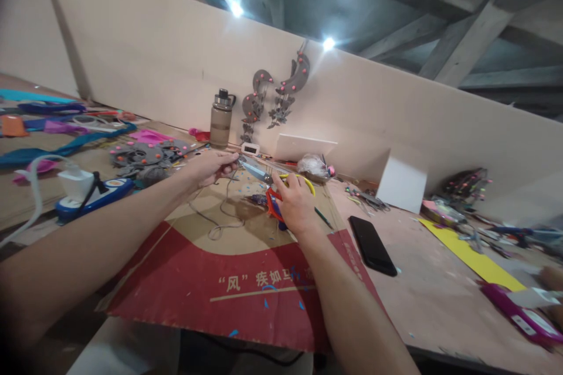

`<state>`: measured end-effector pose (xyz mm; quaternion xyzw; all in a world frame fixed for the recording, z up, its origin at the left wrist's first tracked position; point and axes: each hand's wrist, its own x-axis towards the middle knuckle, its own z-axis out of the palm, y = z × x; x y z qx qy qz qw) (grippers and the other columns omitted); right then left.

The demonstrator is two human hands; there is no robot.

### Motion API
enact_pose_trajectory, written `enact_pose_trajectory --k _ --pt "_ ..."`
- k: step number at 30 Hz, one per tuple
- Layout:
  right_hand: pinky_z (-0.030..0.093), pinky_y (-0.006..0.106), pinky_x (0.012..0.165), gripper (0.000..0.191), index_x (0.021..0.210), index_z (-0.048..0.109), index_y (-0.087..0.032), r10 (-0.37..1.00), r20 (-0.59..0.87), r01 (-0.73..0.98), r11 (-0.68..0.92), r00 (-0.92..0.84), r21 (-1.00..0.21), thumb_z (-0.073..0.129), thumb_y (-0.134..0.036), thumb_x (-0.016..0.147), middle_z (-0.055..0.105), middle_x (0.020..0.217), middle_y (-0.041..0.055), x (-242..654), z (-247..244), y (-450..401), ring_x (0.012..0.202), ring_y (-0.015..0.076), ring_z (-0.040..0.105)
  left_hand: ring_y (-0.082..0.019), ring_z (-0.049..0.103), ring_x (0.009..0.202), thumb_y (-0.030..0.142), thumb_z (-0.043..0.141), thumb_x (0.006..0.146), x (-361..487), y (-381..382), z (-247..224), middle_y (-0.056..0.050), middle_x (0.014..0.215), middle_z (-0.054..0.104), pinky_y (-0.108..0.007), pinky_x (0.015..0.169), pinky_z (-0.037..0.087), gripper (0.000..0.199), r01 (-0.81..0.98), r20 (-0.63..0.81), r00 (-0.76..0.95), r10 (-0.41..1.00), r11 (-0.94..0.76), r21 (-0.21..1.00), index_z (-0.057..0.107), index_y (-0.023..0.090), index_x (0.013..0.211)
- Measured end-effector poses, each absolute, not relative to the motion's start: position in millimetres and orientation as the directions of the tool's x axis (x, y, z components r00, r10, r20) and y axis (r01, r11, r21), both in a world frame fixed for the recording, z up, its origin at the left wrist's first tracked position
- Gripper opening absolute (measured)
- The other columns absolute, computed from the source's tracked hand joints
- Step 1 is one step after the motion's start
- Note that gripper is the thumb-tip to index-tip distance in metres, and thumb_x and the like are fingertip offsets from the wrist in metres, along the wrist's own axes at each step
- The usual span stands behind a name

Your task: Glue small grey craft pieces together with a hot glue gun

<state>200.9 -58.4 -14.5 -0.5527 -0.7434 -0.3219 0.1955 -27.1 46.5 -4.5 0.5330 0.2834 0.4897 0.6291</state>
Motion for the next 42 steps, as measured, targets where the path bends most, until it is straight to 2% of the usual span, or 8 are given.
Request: enact_pose_trajectory --k 10,16,20,26,30,36,39,42 --pt "0.040 0.031 0.079 0.049 0.131 0.050 -0.027 0.728 0.600 0.942 0.225 -0.332 0.248 0.056 -0.023 0.082 0.058 0.105 0.0080 202.7 -16.4 -57.3 0.092 0.0218 0.051 -0.003 0.039 0.041 0.022 0.064 0.079 -28.2 47.3 -4.2 -0.002 0.057 0.054 -0.015 0.037 0.025 0.017 -0.277 0.156 0.329 0.931 -0.063 0.959 0.062 0.007 0.071" --pt "0.042 0.029 0.077 0.051 0.130 0.051 -0.026 0.759 0.577 0.953 0.252 -0.302 0.168 0.054 -0.015 0.080 0.063 0.100 0.0064 202.8 -14.0 -57.8 0.089 0.0202 0.056 -0.003 0.039 0.042 0.023 0.064 0.079 -29.4 55.3 -12.1 -0.002 0.058 0.055 -0.017 0.038 0.026 0.018 -0.253 0.200 0.343 0.918 -0.114 0.961 0.063 0.008 0.069" --pt "0.044 0.029 0.077 0.047 0.126 0.056 -0.024 0.780 0.567 0.960 0.269 -0.264 0.076 0.057 -0.020 0.079 0.067 0.102 0.0065 200.6 -7.9 -62.7 0.090 0.0203 0.060 -0.004 0.042 0.042 0.023 0.066 0.078 -35.2 63.1 -13.9 -0.003 0.058 0.056 -0.017 0.040 0.030 0.019 -0.268 0.202 0.212 0.956 -0.141 0.953 0.062 0.009 0.067" --pt "0.046 0.024 0.073 0.036 0.110 0.065 -0.032 0.824 0.295 0.846 0.527 -0.483 -0.088 0.060 -0.024 0.075 0.071 0.099 -0.0018 182.3 -4.6 -77.4 0.086 0.0163 0.064 -0.005 0.050 0.047 0.019 0.064 0.079 -53.4 72.7 -7.1 -0.004 0.063 0.061 -0.016 0.043 0.035 0.013 -0.415 0.181 0.020 0.983 -0.157 0.896 0.061 0.009 0.073" --pt "0.045 0.023 0.068 0.031 0.106 0.067 -0.030 0.812 0.122 0.789 0.583 -0.570 -0.193 0.060 -0.025 0.076 0.072 0.093 -0.0019 166.3 -6.7 -90.1 0.077 0.0146 0.064 -0.007 0.057 0.052 0.021 0.062 0.081 -56.6 68.0 0.8 -0.007 0.069 0.065 -0.016 0.045 0.039 0.013 -0.435 0.213 0.065 0.975 -0.165 0.885 0.060 0.008 0.079" --pt "0.045 0.028 0.082 0.036 0.111 0.066 -0.026 0.792 0.081 0.764 0.606 -0.604 -0.221 0.065 -0.032 0.075 0.068 0.103 0.0051 160.6 2.8 -100.8 0.092 0.0184 0.061 -0.008 0.056 0.047 0.030 0.062 0.082 -41.0 47.4 9.6 -0.007 0.069 0.066 -0.016 0.041 0.036 0.020 -0.355 0.276 0.198 0.940 -0.194 0.915 0.058 0.011 0.080" --pt "0.046 0.029 0.080 0.022 0.097 0.069 -0.021 0.845 0.304 0.740 0.533 -0.441 -0.410 0.054 -0.030 0.084 0.067 0.089 0.0048 164.0 1.3 -90.8 0.083 0.0153 0.060 -0.006 0.052 0.047 0.030 0.063 0.080 -26.7 31.6 10.5 -0.005 0.067 0.064 -0.016 0.044 0.037 0.020 -0.329 0.315 0.289 0.904 -0.215 0.920 0.057 0.011 0.078" --pt "0.049 0.027 0.063 0.028 0.105 0.060 -0.019 0.905 0.413 0.551 0.399 -0.105 -0.733 0.047 -0.035 0.086 0.061 0.078 0.0019 168.5 -4.8 -77.1 0.067 0.0130 0.057 -0.006 0.051 0.050 0.030 0.065 0.078 -12.4 12.7 11.8 -0.004 0.069 0.063 -0.018 0.048 0.039 0.020 -0.251 0.345 0.384 0.857 -0.263 0.932 0.060 0.012 0.078"
